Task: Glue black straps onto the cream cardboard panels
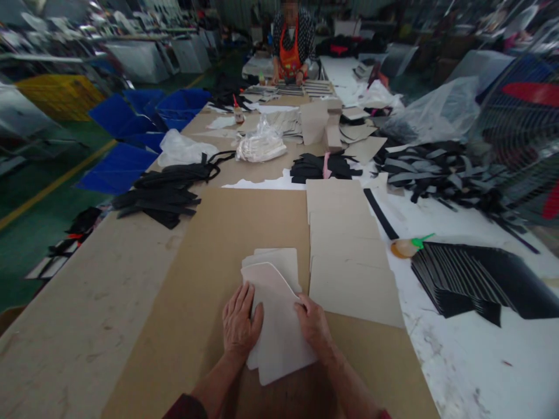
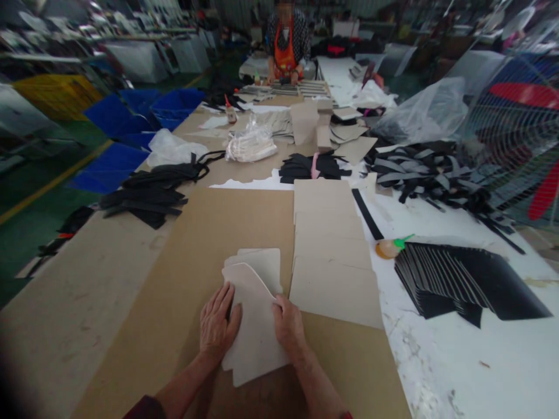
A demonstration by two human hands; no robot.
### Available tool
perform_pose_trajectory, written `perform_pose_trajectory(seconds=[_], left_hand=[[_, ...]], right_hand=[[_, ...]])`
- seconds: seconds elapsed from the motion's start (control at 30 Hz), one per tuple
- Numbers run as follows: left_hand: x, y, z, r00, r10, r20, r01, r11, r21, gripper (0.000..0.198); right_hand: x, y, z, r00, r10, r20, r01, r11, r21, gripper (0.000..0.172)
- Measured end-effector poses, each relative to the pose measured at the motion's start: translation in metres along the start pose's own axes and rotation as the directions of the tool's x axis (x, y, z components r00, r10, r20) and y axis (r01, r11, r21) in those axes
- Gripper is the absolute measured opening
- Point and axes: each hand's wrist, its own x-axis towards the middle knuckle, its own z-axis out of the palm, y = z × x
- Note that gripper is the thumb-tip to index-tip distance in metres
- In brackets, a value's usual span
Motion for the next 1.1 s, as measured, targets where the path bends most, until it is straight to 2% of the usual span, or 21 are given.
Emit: perform_pose_trajectory(seconds=[0.07,0.1,0.17,0.23,0.3,0.37,0.53,0.7,0.8,0.87,0.97,1.1], left_hand=[[0.001,0.000,0.000,1.000,0.003,-0.007,-0.003,1.000,0.001,0.052],[0.002,0.000,0.001,1.000,0.007,-0.006,-0.007,1.000,0.004,0.050],[0.002,0.000,0.001,1.000,0.014,-0.009,-0.014,1.000,0.016,0.049],[0.002,0.001,0.002,1.000,0.024,-0.017,-0.024,0.999,0.031,0.047],[0.002,0.001,0.002,0.999,0.029,-0.021,-0.028,0.999,0.043,0.046],[0.002,0.002,0.002,0.999,0.028,-0.022,-0.027,0.999,0.046,0.045],[0.002,0.003,0.002,0.999,0.024,-0.026,-0.023,0.999,0.032,0.046],[0.002,0.003,0.002,1.000,0.006,-0.020,-0.006,1.000,0.022,0.046],[0.002,0.004,0.001,1.000,0.000,-0.001,0.000,1.000,0.015,0.047],[0.001,0.004,0.001,1.000,-0.005,0.006,0.005,1.000,0.011,0.047],[-0.001,0.003,0.002,1.000,-0.013,0.006,0.013,1.000,0.010,0.047],[-0.003,0.003,0.003,1.000,-0.018,-0.003,0.018,1.000,-0.003,0.047]], right_hand=[[0.002,0.009,-0.045,0.995,-0.021,0.094,0.021,1.000,0.002,0.029],[0.003,0.016,-0.071,0.980,-0.032,0.194,0.037,0.999,-0.021,0.030],[0.004,0.034,-0.122,0.930,0.006,0.367,0.054,0.987,-0.153,0.028],[0.006,0.053,-0.161,0.897,0.068,0.437,0.061,0.960,-0.274,0.024],[0.010,0.070,-0.181,0.899,0.098,0.428,0.057,0.941,-0.335,0.025],[0.014,0.081,-0.186,0.911,0.101,0.399,0.056,0.930,-0.363,0.029],[0.022,0.090,-0.181,0.940,0.095,0.329,0.060,0.899,-0.433,0.043],[0.020,0.088,-0.185,0.962,0.084,0.260,0.062,0.860,-0.506,0.039],[0.014,0.081,-0.170,0.984,0.023,0.177,0.079,0.832,-0.550,0.037],[0.012,0.072,-0.143,0.987,-0.076,0.142,0.138,0.856,-0.498,0.035],[0.013,0.050,-0.082,0.968,-0.200,0.151,0.242,0.902,-0.358,0.039],[0.025,0.021,-0.005,0.983,-0.171,0.071,0.185,0.909,-0.373,0.045]])
